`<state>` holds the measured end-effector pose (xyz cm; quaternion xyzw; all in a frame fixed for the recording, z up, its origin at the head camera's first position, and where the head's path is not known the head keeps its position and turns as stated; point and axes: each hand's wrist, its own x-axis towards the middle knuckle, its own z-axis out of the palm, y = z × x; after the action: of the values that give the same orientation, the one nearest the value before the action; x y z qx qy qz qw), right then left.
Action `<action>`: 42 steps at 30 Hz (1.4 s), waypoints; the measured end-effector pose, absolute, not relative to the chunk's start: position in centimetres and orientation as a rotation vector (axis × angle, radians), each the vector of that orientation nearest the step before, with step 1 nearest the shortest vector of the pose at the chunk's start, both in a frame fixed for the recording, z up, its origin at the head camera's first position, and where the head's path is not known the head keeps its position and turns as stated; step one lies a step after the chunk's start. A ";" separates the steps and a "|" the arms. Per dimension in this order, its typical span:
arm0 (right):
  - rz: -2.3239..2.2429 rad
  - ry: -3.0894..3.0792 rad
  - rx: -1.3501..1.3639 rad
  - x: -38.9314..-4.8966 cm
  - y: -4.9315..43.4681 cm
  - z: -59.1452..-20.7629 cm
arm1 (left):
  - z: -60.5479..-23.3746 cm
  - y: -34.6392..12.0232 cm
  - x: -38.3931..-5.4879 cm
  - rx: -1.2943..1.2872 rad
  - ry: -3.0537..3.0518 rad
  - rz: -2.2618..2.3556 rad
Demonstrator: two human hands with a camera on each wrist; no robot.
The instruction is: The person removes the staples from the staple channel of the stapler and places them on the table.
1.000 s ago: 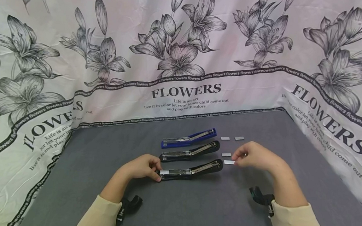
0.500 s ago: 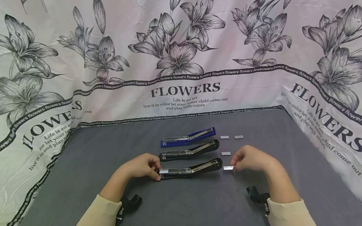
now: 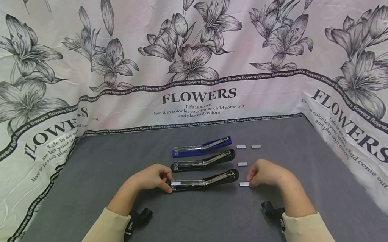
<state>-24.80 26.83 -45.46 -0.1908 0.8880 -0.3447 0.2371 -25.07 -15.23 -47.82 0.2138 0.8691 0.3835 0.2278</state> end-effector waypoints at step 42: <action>-1.276 2.842 -0.899 -22.3 21.4 -39.0 | -47.9 -15.3 -25.1 0.586 2.387 1.060</action>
<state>-22.29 21.39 -39.01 -0.2769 0.8754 -0.3930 -0.0506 -25.11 -15.25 -47.92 0.2131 0.8678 0.3853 0.2305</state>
